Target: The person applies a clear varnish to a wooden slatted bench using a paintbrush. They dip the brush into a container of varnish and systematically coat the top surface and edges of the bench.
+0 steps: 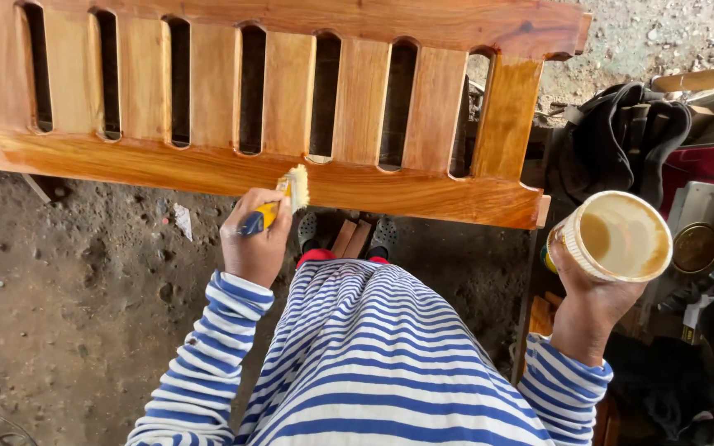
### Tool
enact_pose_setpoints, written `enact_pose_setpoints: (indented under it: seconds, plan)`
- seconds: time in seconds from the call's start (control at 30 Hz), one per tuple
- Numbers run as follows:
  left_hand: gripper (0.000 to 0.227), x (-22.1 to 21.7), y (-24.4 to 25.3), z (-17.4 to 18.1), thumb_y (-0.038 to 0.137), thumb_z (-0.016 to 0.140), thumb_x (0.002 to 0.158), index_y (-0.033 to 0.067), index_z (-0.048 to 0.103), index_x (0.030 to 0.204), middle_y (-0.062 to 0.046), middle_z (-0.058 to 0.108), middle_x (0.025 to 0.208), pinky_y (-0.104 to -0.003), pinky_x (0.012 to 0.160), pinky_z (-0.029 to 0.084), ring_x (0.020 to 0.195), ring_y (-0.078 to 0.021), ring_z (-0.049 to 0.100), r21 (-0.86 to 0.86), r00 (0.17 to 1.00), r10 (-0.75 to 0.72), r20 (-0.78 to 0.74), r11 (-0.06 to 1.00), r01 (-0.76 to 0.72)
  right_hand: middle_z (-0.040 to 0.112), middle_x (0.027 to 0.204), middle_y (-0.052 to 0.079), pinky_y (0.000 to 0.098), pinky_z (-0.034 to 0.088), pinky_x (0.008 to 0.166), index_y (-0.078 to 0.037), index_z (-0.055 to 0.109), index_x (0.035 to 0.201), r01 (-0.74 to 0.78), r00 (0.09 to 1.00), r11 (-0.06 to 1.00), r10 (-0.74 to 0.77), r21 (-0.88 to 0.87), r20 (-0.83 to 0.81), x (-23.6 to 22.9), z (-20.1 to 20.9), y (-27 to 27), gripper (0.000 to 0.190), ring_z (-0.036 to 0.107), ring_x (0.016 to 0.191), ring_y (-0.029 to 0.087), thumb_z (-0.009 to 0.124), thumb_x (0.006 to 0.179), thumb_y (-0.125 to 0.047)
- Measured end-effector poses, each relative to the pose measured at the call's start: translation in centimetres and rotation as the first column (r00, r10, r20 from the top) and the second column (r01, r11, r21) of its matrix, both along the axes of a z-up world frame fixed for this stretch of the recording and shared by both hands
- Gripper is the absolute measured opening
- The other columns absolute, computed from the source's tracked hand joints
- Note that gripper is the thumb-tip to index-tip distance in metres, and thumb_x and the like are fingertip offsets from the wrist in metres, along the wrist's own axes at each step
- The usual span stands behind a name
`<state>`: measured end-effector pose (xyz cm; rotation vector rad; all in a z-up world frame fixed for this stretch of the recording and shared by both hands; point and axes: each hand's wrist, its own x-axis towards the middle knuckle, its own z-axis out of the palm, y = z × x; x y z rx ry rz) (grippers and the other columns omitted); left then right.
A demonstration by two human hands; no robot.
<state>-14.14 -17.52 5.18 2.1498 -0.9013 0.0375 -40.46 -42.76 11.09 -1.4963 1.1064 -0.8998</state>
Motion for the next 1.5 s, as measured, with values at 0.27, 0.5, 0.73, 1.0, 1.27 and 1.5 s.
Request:
enact_pose_setpoints:
  seconds: [0.27,0.5,0.73,1.0,1.27,1.5]
  plan:
    - [0.010,-9.2,-13.6,0.3,0.005,0.068,0.095,0.0141,0.064,0.098,-0.002,0.068,0.096,-0.025,0.081,0.052,0.087,-0.0114,0.064,-0.544,0.583,-0.456,-0.673,0.839,0.028,0.059,0.128,0.016,0.0418,0.064,0.096,-0.007,0.043,0.147,0.174,0.981,0.983,-0.178,0.054,0.072,-2.7,-1.4,0.5,0.075,0.063,0.113,0.024,0.079,0.082,0.004]
    - [0.008,-15.7,-22.7,-4.2,0.026,0.065,0.096,0.0196,0.066,0.101,0.001,0.074,0.105,-0.031,0.089,0.051,0.097,-0.0170,0.070,-0.407,0.531,-0.493,-0.689,0.870,0.280,0.054,0.137,0.015,0.0390,0.058,0.103,-0.003,0.041,0.148,0.278,0.960,0.960,-0.278,-0.021,-0.029,-6.3,-2.0,1.9,0.075,0.057,0.125,0.025,0.079,0.083,0.002]
    - [0.006,-12.0,-18.3,-7.4,0.012,0.069,0.095,0.0168,0.067,0.099,-0.001,0.072,0.101,-0.027,0.086,0.052,0.093,-0.0141,0.067,-0.455,0.622,-0.429,-0.655,0.881,0.128,0.054,0.138,0.015,0.0406,0.057,0.106,-0.003,0.041,0.147,0.279,0.956,0.960,-0.279,-0.022,-0.085,-7.3,-2.6,1.7,0.072,0.056,0.126,0.026,0.078,0.086,0.003]
    - [0.003,-2.4,-5.6,-2.3,0.011,0.065,0.099,0.0097,0.065,0.096,-0.004,0.069,0.091,-0.028,0.075,0.054,0.081,-0.0137,0.065,-0.213,0.915,-0.080,-0.396,0.977,-0.007,0.058,0.127,0.014,0.0384,0.064,0.098,-0.005,0.042,0.147,0.145,0.989,0.988,-0.145,0.044,-0.005,-2.6,-0.7,0.1,0.068,0.063,0.114,0.024,0.077,0.089,0.004]
    - [0.002,-3.6,-6.1,1.1,0.008,0.065,0.099,0.0078,0.065,0.097,-0.006,0.069,0.091,-0.029,0.077,0.054,0.082,-0.0153,0.066,-0.250,0.933,-0.078,-0.352,0.968,-0.014,0.056,0.131,0.013,0.0388,0.061,0.099,-0.005,0.042,0.147,0.045,0.999,0.999,-0.044,0.031,-0.009,-0.7,-0.9,-0.2,0.070,0.059,0.120,0.024,0.079,0.087,0.001]
    - [0.005,-8.1,-12.4,-0.4,0.017,0.066,0.097,0.0126,0.066,0.096,0.000,0.069,0.090,-0.027,0.074,0.050,0.081,-0.0122,0.063,-0.302,0.667,-0.311,-0.677,0.944,0.134,0.053,0.135,0.015,0.0442,0.057,0.109,-0.007,0.040,0.149,-0.012,0.999,1.000,0.012,0.008,0.039,-1.0,-2.5,-0.6,0.075,0.056,0.126,0.027,0.078,0.086,0.005]
